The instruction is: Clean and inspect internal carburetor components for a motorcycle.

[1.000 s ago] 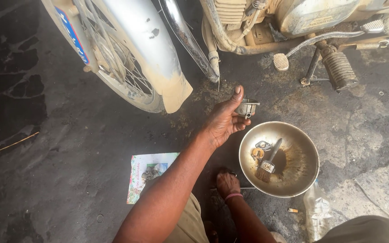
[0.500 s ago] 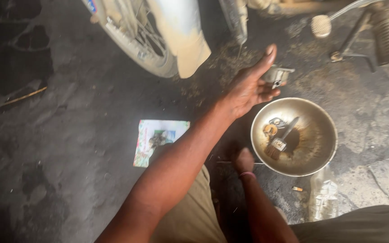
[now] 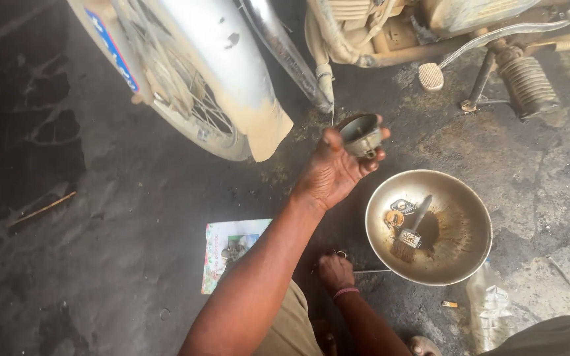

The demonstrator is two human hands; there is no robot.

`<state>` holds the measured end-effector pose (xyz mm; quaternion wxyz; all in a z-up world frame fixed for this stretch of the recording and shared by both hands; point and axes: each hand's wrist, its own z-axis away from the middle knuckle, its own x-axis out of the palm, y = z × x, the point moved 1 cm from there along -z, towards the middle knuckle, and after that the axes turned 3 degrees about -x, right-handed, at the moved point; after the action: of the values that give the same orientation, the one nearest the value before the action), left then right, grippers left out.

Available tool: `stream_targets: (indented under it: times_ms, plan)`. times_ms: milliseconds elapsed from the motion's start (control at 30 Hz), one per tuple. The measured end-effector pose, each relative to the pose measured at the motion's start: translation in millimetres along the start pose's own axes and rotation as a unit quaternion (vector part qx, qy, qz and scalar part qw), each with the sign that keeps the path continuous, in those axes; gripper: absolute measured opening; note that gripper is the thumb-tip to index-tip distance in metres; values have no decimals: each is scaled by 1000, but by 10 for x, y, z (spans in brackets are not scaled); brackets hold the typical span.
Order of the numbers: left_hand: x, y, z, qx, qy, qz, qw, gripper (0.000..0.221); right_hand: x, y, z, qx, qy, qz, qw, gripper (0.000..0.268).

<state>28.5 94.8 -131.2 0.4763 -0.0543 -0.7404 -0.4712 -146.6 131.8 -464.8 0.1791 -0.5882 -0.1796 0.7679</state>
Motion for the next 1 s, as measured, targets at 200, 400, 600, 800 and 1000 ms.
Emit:
stream_targets:
  times_ms: [200,400,600,800,1000]
  plan:
    - [-19,-15,-26,4,61,7,998,91,-140,-71,25,41,-14,-29,999,16]
    - [-44,-49,-86,16,97,-8,995,83,182,26,-87,53,-9,-32,998,19]
    - [-80,-58,-74,20,105,8,994,76,181,-26,-107,56,-30,-36,997,19]
    - [-238,-141,-91,32,91,23,995,60,599,317,-257,95,-8,-41,995,18]
    - [-227,-93,-108,57,83,-19,995,70,396,759,-119,92,101,-158,978,33]
